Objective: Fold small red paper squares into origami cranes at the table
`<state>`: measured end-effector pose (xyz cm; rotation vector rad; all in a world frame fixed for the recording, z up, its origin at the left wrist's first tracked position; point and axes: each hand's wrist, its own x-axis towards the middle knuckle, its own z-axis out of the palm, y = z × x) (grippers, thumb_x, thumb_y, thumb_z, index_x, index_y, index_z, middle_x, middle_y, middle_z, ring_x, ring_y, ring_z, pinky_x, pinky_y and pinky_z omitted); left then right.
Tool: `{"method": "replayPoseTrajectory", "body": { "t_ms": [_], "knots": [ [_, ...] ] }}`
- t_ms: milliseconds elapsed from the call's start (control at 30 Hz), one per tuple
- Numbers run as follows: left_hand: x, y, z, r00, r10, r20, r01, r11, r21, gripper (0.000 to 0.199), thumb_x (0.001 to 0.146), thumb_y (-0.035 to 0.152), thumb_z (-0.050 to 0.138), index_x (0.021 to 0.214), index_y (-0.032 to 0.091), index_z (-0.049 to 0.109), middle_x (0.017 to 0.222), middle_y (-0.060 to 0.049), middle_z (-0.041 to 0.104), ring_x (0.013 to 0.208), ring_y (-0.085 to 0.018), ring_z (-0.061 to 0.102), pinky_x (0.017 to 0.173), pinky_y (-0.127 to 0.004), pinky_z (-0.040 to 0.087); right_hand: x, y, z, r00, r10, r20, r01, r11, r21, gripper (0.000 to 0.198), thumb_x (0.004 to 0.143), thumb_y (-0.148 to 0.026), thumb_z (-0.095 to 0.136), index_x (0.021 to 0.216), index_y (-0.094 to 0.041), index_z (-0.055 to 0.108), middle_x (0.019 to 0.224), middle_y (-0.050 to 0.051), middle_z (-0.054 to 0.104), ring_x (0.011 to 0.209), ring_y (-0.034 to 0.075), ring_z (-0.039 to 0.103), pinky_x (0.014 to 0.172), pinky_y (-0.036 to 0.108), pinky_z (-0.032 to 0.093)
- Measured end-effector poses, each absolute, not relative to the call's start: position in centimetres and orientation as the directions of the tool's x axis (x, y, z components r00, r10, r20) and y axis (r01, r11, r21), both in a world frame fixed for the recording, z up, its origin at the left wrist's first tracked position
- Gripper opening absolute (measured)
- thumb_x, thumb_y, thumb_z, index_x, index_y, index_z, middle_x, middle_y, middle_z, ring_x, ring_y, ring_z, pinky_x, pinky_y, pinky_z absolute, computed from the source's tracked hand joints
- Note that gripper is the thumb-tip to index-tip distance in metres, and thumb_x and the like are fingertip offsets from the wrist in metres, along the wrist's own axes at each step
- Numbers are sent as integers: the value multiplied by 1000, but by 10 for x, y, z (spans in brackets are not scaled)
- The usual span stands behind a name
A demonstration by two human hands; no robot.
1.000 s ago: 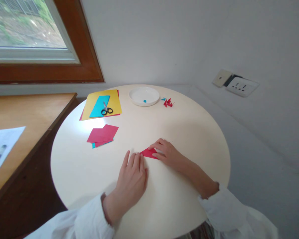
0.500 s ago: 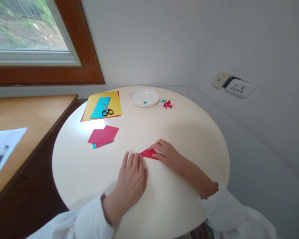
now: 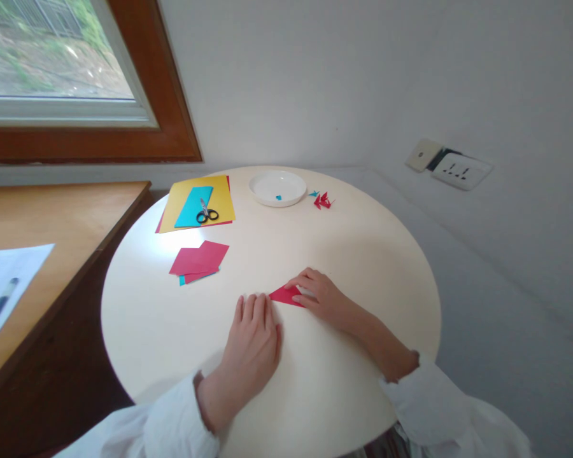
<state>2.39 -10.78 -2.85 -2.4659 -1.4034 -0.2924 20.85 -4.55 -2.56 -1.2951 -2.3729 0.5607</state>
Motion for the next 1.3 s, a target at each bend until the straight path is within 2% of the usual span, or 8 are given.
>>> {"method": "replayPoseTrajectory", "body": {
  "t_ms": [400,567,900,1033,1100,1233,1300],
  "knots": [
    [24,-107,-28,527,783,330,847,-516,-128,31,83,14,41,104,-1,58,101,-20,59,95,-29,53,86,-45,44,207,-46,-21,-503,859,95,706,471,-529,21,84,-14,52,102,-17,62,101,9,61,96,19,53,91,37,40],
    [24,-105,-25,505,802,319,858,-508,-80,29,84,16,40,99,1,60,95,-18,59,89,-28,53,81,-43,47,208,-47,-23,-494,864,99,700,464,-543,21,83,-15,53,102,-17,62,102,9,60,96,20,53,91,38,40],
    [24,-105,-25,515,803,300,851,-520,-72,27,85,16,38,96,4,60,92,-17,59,89,-28,53,77,-43,47,208,-46,-22,-496,860,122,694,477,-539,20,83,-14,53,100,-19,62,101,8,61,95,19,54,90,37,42],
    [19,-92,-18,496,839,223,859,-512,14,22,86,17,38,83,12,59,81,-12,58,79,-26,55,69,-39,48,208,-46,-23,-502,857,116,694,479,-537,20,83,-15,54,101,-18,63,100,8,61,96,19,53,91,37,41],
    [11,-74,-11,457,866,203,877,-477,61,21,87,19,38,86,12,58,80,-10,58,78,-25,56,69,-37,48,209,-45,-25,-505,856,115,694,481,-536,21,83,-14,53,102,-19,62,101,8,61,96,19,53,91,37,41],
    [-13,-10,6,259,915,309,932,-321,170,25,89,22,40,106,10,53,107,-14,58,93,-25,58,78,-36,47,210,-44,-27,-511,853,111,684,481,-549,21,84,-15,53,101,-20,62,101,8,61,95,19,53,89,37,41],
    [-25,30,11,168,927,335,938,-254,234,26,89,23,41,109,11,52,115,-15,55,105,-25,55,85,-35,45,211,-43,-27,-509,854,107,683,476,-553,19,83,-17,54,100,-19,63,99,8,61,94,19,53,88,37,42]
  ]
}}
